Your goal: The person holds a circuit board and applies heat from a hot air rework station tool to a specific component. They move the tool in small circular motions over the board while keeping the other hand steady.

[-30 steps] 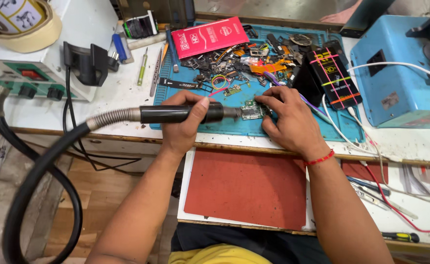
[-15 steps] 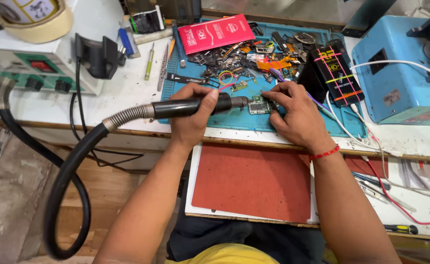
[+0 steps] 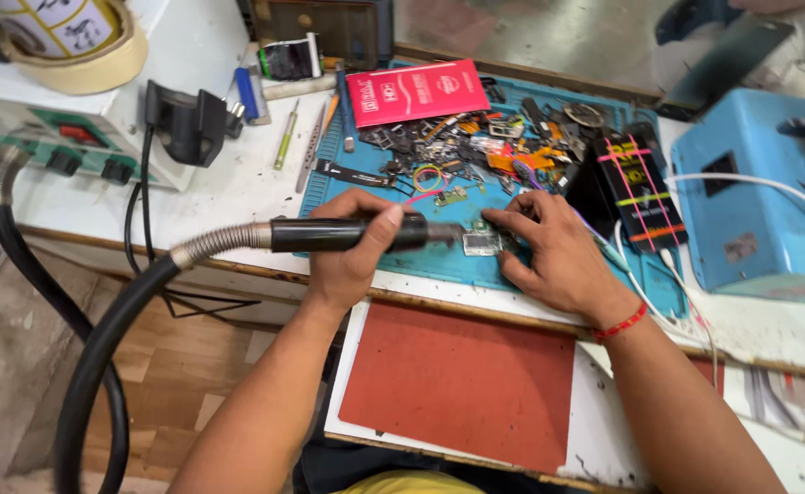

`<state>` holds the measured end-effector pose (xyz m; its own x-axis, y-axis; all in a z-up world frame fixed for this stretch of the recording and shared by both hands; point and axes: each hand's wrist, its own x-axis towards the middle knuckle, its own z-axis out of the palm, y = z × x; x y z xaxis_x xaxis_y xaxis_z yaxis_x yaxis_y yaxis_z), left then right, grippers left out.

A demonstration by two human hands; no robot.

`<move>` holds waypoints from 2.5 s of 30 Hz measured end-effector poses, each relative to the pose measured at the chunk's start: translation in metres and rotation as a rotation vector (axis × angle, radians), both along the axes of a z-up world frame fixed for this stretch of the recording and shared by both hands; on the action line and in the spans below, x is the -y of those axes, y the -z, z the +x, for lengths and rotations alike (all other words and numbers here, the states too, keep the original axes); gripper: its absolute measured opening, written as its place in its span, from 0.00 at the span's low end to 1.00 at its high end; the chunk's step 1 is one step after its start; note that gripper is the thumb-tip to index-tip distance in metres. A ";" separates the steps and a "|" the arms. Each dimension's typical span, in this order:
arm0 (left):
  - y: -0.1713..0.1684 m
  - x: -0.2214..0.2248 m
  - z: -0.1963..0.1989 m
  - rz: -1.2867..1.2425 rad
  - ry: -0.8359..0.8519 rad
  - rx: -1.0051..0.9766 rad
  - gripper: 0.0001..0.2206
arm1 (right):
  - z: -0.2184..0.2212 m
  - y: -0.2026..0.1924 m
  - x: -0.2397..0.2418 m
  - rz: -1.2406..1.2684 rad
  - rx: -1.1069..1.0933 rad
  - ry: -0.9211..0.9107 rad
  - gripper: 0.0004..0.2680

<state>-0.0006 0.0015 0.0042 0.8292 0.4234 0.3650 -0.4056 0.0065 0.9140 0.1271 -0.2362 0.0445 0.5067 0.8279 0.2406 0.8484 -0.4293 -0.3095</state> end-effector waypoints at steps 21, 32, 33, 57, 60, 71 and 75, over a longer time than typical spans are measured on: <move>-0.004 0.005 -0.006 0.018 -0.018 -0.104 0.11 | 0.003 -0.001 -0.001 0.072 0.015 -0.052 0.18; -0.005 0.007 -0.005 0.230 -0.068 -0.080 0.09 | 0.005 0.002 0.001 0.085 0.034 -0.055 0.18; -0.003 0.008 -0.005 0.238 -0.110 -0.098 0.09 | 0.004 0.004 0.002 0.083 0.027 -0.056 0.18; -0.008 0.007 -0.005 0.266 -0.033 -0.078 0.10 | 0.004 0.004 0.002 0.091 0.019 -0.035 0.17; -0.007 0.003 -0.007 0.336 0.033 -0.057 0.10 | 0.004 0.005 0.002 0.093 0.045 -0.041 0.17; -0.007 0.005 -0.007 0.242 -0.003 -0.036 0.10 | 0.003 0.003 0.002 0.062 0.017 -0.030 0.18; -0.008 0.006 -0.004 0.261 -0.023 -0.012 0.10 | 0.003 0.001 0.000 0.061 0.002 -0.032 0.18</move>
